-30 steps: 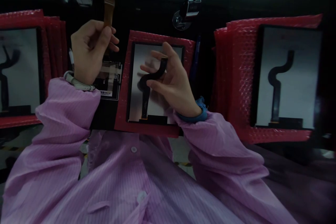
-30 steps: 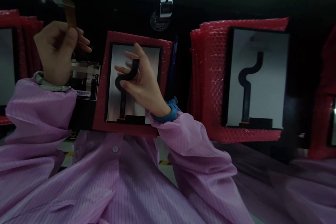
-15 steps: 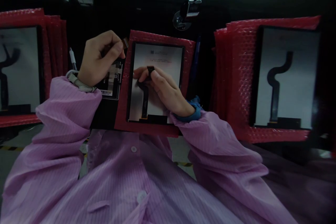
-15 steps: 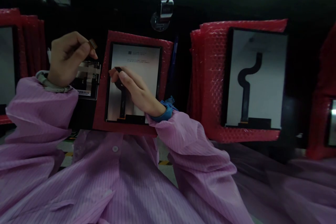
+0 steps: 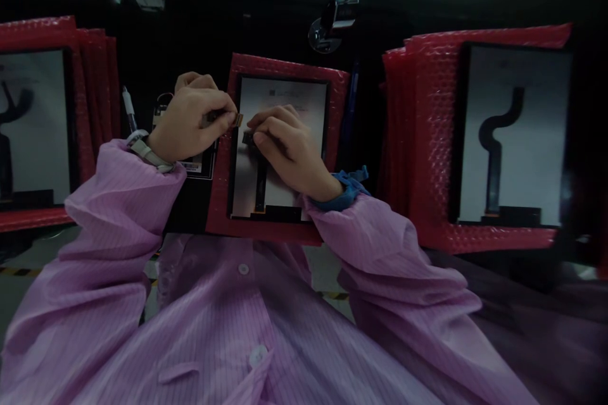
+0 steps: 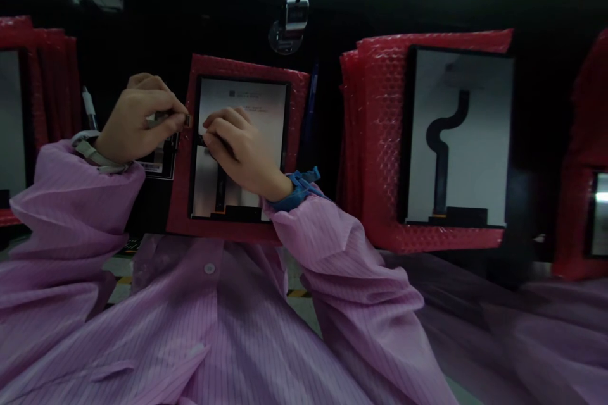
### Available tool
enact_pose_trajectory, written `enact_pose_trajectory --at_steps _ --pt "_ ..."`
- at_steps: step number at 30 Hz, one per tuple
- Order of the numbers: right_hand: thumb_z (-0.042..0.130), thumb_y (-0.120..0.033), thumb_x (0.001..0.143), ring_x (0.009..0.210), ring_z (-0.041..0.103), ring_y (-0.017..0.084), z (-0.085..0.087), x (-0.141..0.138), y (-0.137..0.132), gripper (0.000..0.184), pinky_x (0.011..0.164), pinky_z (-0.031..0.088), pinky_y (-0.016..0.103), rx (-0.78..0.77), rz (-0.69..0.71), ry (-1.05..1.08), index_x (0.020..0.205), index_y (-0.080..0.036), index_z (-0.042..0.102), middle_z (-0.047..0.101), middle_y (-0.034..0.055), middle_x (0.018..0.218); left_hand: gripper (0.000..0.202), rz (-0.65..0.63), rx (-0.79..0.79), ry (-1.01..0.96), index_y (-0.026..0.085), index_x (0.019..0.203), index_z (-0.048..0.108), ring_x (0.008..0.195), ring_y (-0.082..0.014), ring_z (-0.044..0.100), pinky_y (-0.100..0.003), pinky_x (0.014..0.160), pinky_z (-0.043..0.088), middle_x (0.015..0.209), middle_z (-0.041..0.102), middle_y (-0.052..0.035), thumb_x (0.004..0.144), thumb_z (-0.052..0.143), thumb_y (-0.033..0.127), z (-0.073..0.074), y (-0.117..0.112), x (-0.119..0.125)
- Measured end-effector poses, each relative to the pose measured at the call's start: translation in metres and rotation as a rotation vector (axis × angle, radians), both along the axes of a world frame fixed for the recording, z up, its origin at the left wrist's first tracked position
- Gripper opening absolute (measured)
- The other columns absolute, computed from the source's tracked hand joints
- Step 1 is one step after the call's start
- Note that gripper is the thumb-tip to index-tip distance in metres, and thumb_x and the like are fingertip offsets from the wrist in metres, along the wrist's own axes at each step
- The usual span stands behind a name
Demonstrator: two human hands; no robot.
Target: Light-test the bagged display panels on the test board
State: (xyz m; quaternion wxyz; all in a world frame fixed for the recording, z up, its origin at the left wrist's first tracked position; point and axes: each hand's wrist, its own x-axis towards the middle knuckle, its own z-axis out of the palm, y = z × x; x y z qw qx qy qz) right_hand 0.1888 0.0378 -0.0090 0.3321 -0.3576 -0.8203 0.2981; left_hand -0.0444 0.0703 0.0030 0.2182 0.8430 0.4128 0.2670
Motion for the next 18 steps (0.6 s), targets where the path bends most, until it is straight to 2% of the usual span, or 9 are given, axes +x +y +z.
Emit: enact_pose_trajectory --at_steps 5,8,14,18 --pt "0.040 -0.038 0.108 0.104 0.059 0.022 -0.004 -0.002 0.006 0.029 0.101 0.047 0.045 0.026 -0.053 -0.057 0.090 -0.021 0.056 0.066 0.0080 0.109 0.022 -0.046 0.017 0.051 0.025 0.083 0.069 0.083 -0.0236 0.058 -0.059 0.100 0.039 0.076 0.062 -0.0029 0.093 0.054 0.037 -0.002 0.002 0.001" --pt "0.041 -0.039 0.108 0.104 0.059 0.023 -0.006 -0.003 0.008 0.029 0.102 0.048 0.047 0.035 -0.017 -0.037 0.090 -0.022 0.056 0.066 0.0082 0.108 0.027 -0.061 0.007 0.082 0.026 0.083 0.068 0.083 -0.0228 0.055 -0.060 0.100 0.037 0.076 0.063 -0.0027 0.095 0.050 0.042 -0.003 0.003 0.000" --pt "0.045 -0.037 0.108 0.100 0.059 0.021 -0.009 -0.004 0.009 0.027 0.100 0.050 0.047 0.081 0.009 0.017 0.088 -0.021 0.055 0.066 0.0065 0.105 0.022 -0.047 -0.075 0.154 0.025 0.082 0.066 0.089 -0.0212 0.053 -0.054 0.109 0.032 0.079 0.065 -0.0023 0.092 0.052 0.038 0.008 -0.002 0.006" --pt "0.045 -0.036 0.108 0.100 0.059 0.022 -0.009 -0.005 0.008 0.025 0.100 0.050 0.048 0.078 0.000 0.012 0.089 -0.021 0.055 0.066 0.0065 0.105 0.022 -0.030 -0.088 0.132 0.022 0.081 0.066 0.094 -0.0226 0.056 -0.055 0.111 0.030 0.080 0.066 -0.0028 0.092 0.053 0.035 0.011 -0.005 0.010"
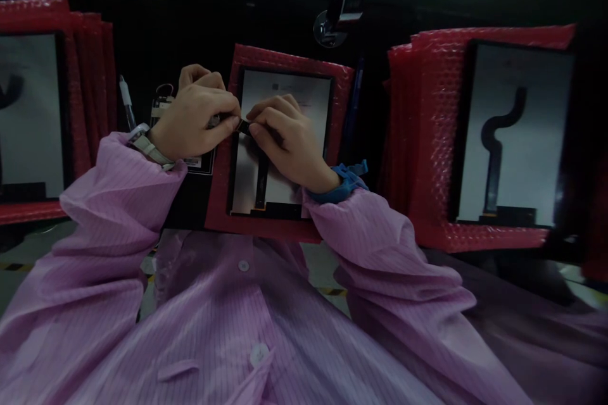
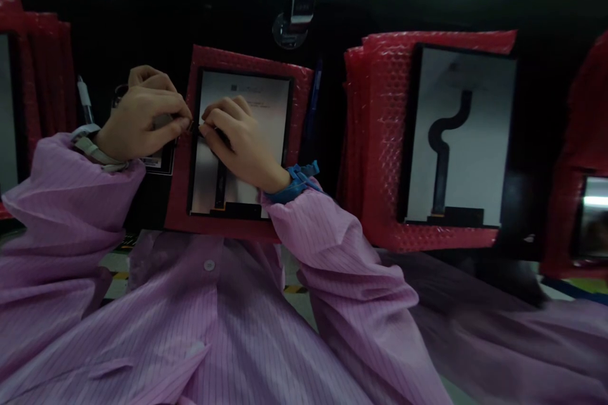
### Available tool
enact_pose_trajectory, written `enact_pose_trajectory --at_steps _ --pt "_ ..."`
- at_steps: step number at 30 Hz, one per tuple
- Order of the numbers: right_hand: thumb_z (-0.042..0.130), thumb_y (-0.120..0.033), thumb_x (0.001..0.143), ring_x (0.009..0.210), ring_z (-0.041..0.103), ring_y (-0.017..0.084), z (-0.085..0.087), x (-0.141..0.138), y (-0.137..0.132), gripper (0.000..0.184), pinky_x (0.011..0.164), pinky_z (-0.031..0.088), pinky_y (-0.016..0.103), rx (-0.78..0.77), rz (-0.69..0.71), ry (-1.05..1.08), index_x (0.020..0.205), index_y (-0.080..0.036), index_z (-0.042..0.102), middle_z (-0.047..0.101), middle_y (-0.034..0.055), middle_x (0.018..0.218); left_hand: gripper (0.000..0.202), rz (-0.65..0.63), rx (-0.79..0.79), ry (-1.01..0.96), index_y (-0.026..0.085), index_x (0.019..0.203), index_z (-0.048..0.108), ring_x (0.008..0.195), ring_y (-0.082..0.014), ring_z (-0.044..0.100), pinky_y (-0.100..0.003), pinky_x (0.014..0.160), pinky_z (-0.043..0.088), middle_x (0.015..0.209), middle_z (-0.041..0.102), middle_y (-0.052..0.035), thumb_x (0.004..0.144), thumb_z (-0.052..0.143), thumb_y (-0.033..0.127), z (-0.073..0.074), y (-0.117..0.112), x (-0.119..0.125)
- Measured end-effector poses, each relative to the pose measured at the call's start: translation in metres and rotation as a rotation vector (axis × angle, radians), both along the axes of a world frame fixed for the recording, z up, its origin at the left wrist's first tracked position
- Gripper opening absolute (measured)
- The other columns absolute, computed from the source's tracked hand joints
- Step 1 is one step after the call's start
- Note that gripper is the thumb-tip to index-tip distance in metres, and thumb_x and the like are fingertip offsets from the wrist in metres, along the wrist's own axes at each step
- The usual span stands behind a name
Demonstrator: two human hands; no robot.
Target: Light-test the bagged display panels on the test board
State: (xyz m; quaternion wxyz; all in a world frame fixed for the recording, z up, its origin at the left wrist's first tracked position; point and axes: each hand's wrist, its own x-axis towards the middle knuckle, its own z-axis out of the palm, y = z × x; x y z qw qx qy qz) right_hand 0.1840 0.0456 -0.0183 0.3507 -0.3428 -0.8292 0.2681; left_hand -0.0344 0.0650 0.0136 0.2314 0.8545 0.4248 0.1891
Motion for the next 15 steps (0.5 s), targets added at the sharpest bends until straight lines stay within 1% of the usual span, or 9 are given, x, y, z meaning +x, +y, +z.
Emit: enact_pose_trajectory --at_steps 6,11,15 --pt "0.043 -0.036 0.108 0.100 0.059 0.022 -0.0008 0.0000 -0.0005 0.027 0.099 0.050 0.050 0.020 -0.012 -0.025 0.089 -0.021 0.054 0.065 0.0067 0.104 0.020 0.021 -0.003 0.017 0.019 0.082 0.067 0.096 -0.0237 0.058 -0.059 0.112 0.029 0.080 0.066 -0.0039 0.092 0.056 0.033 -0.0019 -0.0006 0.0011" --pt "0.042 -0.037 0.109 0.101 0.059 0.022 -0.0008 -0.0001 -0.0005 0.029 0.100 0.050 0.050 0.010 -0.008 -0.038 0.089 -0.020 0.055 0.065 0.0065 0.105 0.023 0.031 0.028 0.047 0.019 0.084 0.068 0.097 -0.0259 0.060 -0.060 0.109 0.032 0.081 0.067 -0.0053 0.092 0.053 0.034 -0.0013 -0.0026 0.0026" --pt "0.043 -0.038 0.109 0.101 0.059 0.022 -0.0005 -0.0002 -0.0007 0.028 0.102 0.049 0.050 -0.007 -0.015 -0.039 0.088 -0.021 0.054 0.065 0.0062 0.105 0.024 0.039 0.011 0.065 0.019 0.085 0.069 0.096 -0.0272 0.061 -0.062 0.107 0.032 0.081 0.067 -0.0062 0.092 0.052 0.036 0.0006 -0.0033 0.0050"
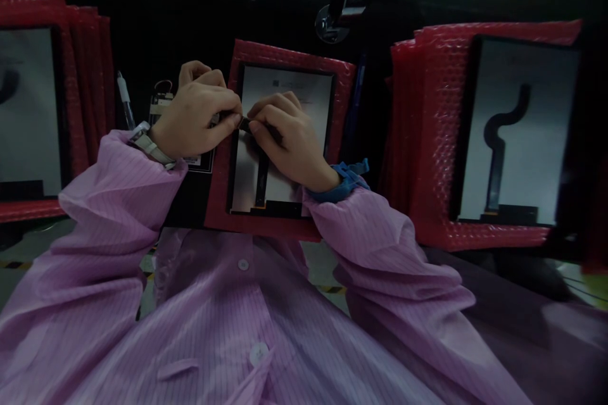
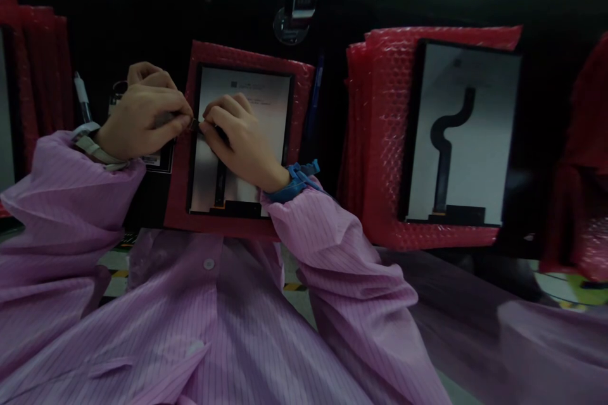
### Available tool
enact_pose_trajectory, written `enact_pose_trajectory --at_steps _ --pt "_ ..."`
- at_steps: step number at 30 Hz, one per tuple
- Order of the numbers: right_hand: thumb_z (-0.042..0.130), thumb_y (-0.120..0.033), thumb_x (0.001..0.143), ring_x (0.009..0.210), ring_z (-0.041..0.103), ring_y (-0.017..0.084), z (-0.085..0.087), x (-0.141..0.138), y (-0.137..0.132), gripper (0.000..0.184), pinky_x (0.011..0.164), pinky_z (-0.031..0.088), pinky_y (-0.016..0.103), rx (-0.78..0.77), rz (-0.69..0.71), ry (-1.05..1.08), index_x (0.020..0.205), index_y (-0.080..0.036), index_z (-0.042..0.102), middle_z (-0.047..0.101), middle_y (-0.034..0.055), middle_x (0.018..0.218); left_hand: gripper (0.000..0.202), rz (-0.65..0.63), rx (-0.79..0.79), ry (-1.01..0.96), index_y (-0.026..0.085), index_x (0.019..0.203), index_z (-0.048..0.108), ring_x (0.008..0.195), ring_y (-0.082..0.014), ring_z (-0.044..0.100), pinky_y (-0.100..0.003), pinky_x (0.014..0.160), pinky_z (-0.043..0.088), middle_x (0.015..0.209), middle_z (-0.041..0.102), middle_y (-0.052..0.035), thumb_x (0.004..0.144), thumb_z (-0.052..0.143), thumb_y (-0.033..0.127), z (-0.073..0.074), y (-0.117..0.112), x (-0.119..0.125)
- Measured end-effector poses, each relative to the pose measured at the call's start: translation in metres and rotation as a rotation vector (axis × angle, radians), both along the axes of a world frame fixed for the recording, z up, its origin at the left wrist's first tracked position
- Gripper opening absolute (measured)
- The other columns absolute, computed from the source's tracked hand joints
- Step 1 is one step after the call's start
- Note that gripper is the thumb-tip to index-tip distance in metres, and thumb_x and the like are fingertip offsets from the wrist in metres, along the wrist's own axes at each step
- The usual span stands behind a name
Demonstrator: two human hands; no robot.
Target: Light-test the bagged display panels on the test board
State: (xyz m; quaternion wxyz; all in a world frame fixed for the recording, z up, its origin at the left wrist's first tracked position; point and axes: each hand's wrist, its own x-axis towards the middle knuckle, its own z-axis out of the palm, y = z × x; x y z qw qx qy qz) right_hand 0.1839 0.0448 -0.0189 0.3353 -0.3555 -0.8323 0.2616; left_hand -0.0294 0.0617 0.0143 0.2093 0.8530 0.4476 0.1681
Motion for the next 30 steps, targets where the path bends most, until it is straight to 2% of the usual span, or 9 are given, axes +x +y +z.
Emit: enact_pose_trajectory --at_steps 5,15,20,26,30 --pt "0.042 -0.039 0.109 0.099 0.059 0.022 -0.0002 0.0003 0.0007 0.030 0.100 0.050 0.049 0.004 0.005 0.002 0.088 -0.021 0.054 0.065 0.0064 0.103 0.023 0.011 -0.040 -0.009 0.022 0.084 0.067 0.098 -0.0255 0.059 -0.060 0.113 0.028 0.081 0.065 -0.0049 0.093 0.053 0.037 0.0002 0.0010 0.0007" --pt "0.041 -0.038 0.109 0.097 0.058 0.020 -0.0012 0.0014 0.0022 0.031 0.098 0.050 0.046 0.038 0.039 0.020 0.088 -0.020 0.055 0.065 0.0060 0.102 0.032 -0.030 0.014 0.003 0.021 0.086 0.068 0.094 -0.0230 0.059 -0.055 0.111 0.031 0.082 0.063 -0.0044 0.098 0.051 0.045 -0.0029 0.0010 -0.0018" --pt "0.041 -0.036 0.109 0.097 0.058 0.019 -0.0006 0.0017 0.0025 0.030 0.097 0.049 0.044 0.027 0.051 0.037 0.088 -0.020 0.053 0.064 0.0054 0.101 0.033 -0.036 0.025 -0.061 0.023 0.083 0.069 0.092 -0.0214 0.059 -0.054 0.113 0.031 0.079 0.065 -0.0022 0.098 0.053 0.048 -0.0032 0.0017 -0.0031" --pt "0.040 -0.037 0.110 0.096 0.057 0.019 0.0018 0.0017 0.0010 0.031 0.096 0.050 0.044 0.018 0.045 0.031 0.088 -0.020 0.054 0.065 0.0052 0.101 0.025 -0.049 0.053 -0.164 0.024 0.082 0.071 0.089 -0.0214 0.060 -0.057 0.111 0.035 0.076 0.065 -0.0008 0.093 0.059 0.043 -0.0027 0.0007 -0.0032" --pt "0.036 -0.043 0.110 0.099 0.057 0.021 0.0024 0.0014 0.0000 0.036 0.099 0.050 0.048 -0.016 0.046 -0.008 0.089 -0.020 0.054 0.064 0.0069 0.103 0.020 -0.013 0.017 -0.170 0.026 0.077 0.069 0.091 -0.0231 0.062 -0.058 0.115 0.034 0.073 0.064 -0.0002 0.088 0.064 0.043 -0.0017 0.0002 -0.0004"
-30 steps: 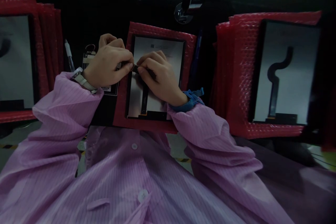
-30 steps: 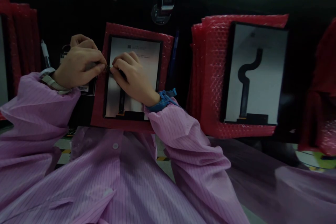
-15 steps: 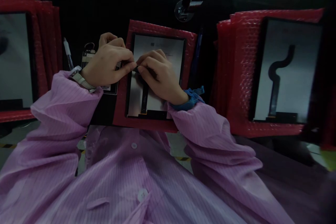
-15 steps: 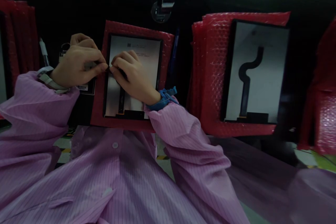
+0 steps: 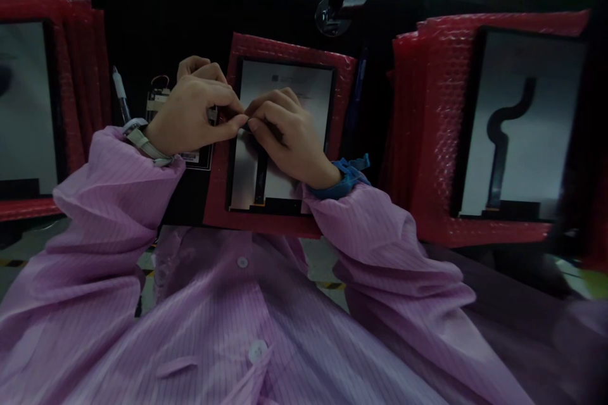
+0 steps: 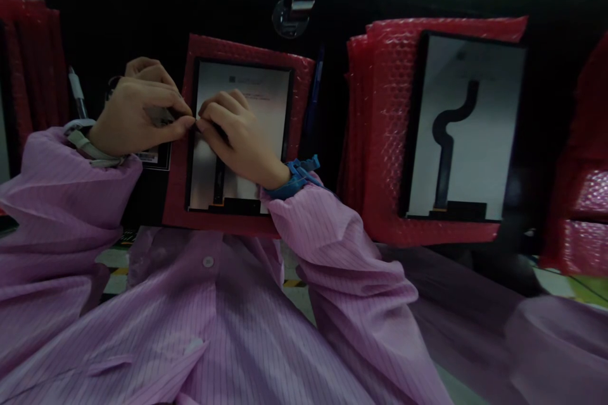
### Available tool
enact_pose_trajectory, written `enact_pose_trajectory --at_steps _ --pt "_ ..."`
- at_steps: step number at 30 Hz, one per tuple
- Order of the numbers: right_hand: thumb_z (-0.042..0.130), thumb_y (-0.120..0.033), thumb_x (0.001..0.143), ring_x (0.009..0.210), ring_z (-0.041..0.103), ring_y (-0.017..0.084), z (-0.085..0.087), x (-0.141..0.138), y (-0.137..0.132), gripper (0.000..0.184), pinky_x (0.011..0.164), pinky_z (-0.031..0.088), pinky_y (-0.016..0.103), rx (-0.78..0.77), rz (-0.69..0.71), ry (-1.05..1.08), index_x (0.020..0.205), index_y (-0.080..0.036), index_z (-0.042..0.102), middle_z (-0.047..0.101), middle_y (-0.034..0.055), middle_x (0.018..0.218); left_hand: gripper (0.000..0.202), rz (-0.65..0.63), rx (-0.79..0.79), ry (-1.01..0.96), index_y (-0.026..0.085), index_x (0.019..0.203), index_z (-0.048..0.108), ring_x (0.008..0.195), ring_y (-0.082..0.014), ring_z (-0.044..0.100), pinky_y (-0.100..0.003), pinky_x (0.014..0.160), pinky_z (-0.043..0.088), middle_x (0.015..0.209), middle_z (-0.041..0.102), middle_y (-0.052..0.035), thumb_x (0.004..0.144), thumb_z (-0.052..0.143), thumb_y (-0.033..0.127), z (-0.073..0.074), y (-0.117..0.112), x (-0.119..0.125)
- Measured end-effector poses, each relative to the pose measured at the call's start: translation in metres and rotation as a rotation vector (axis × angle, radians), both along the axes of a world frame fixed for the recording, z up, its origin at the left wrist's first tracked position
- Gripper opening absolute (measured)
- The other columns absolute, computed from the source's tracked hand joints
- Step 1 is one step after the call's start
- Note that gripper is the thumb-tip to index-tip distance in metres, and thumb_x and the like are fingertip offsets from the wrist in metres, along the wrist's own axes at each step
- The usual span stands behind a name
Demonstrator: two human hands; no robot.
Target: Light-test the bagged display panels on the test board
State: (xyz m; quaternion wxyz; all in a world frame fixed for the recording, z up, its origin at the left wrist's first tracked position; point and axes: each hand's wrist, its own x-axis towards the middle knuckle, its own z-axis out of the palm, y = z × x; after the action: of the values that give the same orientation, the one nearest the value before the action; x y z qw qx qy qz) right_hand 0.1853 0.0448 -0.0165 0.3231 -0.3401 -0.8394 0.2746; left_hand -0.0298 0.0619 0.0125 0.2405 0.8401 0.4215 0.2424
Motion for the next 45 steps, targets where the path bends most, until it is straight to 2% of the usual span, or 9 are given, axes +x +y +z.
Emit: enact_pose_trajectory --at_steps 9,13,17,19,21,25,30,38,45 --pt "0.032 -0.050 0.110 0.098 0.059 0.021 0.002 -0.001 -0.001 0.043 0.100 0.050 0.048 -0.008 -0.008 0.039 0.090 -0.022 0.056 0.064 0.0070 0.102 0.025 0.061 0.048 0.107 0.025 0.082 0.068 0.091 -0.0217 0.061 -0.062 0.117 0.028 0.075 0.066 -0.0013 0.092 0.057 0.045 0.002 -0.003 0.004" --pt "0.019 -0.057 0.110 0.101 0.061 0.021 0.005 -0.001 -0.003 0.052 0.100 0.049 0.047 -0.036 -0.026 0.060 0.099 -0.024 0.058 0.066 0.0066 0.103 0.040 0.084 0.322 0.008 0.018 0.111 0.067 0.110 -0.0220 0.062 -0.051 0.110 0.041 0.110 0.071 -0.0094 0.103 0.046 0.051 0.011 -0.001 -0.007" --pt "0.016 -0.061 0.109 0.099 0.063 0.021 0.005 -0.001 -0.004 0.056 0.096 0.050 0.046 -0.032 -0.061 0.099 0.101 -0.025 0.059 0.067 0.0058 0.100 0.032 0.347 0.568 -0.270 0.015 0.121 0.065 0.110 -0.0203 0.061 -0.041 0.095 0.051 0.116 0.066 -0.0103 0.103 0.053 0.040 0.015 -0.019 -0.025" --pt "0.019 -0.058 0.110 0.096 0.063 0.021 0.005 -0.002 -0.004 0.053 0.093 0.050 0.046 -0.024 -0.064 0.131 0.100 -0.024 0.059 0.068 0.0057 0.098 0.019 0.538 0.541 -0.307 0.017 0.110 0.066 0.094 -0.0157 0.061 -0.036 0.083 0.051 0.102 0.066 -0.0042 0.103 0.054 0.029 0.014 -0.041 -0.033" --pt "0.022 -0.054 0.111 0.096 0.063 0.021 0.004 -0.002 -0.004 0.049 0.092 0.050 0.045 -0.014 -0.077 0.156 0.100 -0.024 0.059 0.068 0.0057 0.098 0.016 0.611 0.380 -0.177 0.019 0.106 0.065 0.081 -0.0128 0.059 -0.032 0.073 0.049 0.092 0.064 -0.0006 0.105 0.050 0.025 0.011 -0.069 -0.037" --pt "0.027 -0.048 0.111 0.095 0.062 0.021 0.002 -0.004 -0.006 0.043 0.092 0.049 0.044 -0.009 -0.123 0.181 0.099 -0.024 0.060 0.068 0.0056 0.098 0.022 0.438 0.186 0.191 0.021 0.115 0.066 0.073 -0.0170 0.060 -0.033 0.069 0.048 0.089 0.068 -0.0030 0.104 0.048 0.026 -0.002 -0.109 -0.034" --pt "0.032 -0.045 0.111 0.096 0.061 0.022 0.000 -0.005 -0.006 0.039 0.091 0.048 0.043 -0.010 -0.166 0.208 0.098 -0.023 0.060 0.068 0.0055 0.097 0.036 0.394 0.100 0.496 0.020 0.129 0.067 0.079 -0.0250 0.063 -0.038 0.074 0.045 0.089 0.067 -0.0082 0.103 0.043 0.028 -0.017 -0.119 -0.022" --pt "0.035 -0.042 0.110 0.094 0.059 0.022 -0.003 -0.003 -0.005 0.034 0.092 0.048 0.043 0.004 -0.175 0.200 0.098 -0.022 0.059 0.067 0.0061 0.098 0.045 0.393 0.085 0.630 0.022 0.140 0.065 0.080 -0.0274 0.061 -0.041 0.071 0.041 0.087 0.061 -0.0092 0.102 0.041 0.024 -0.017 -0.118 -0.016" --pt "0.040 -0.034 0.108 0.103 0.059 0.024 0.006 -0.001 -0.008 0.025 0.094 0.049 0.045 0.061 -0.196 0.160 0.102 -0.021 0.061 0.068 0.0074 0.104 0.045 0.406 0.236 0.672 0.019 0.139 0.065 0.077 -0.0254 0.061 -0.039 0.071 0.042 0.084 0.062 -0.0082 0.101 0.041 0.019 -0.019 -0.116 -0.010"
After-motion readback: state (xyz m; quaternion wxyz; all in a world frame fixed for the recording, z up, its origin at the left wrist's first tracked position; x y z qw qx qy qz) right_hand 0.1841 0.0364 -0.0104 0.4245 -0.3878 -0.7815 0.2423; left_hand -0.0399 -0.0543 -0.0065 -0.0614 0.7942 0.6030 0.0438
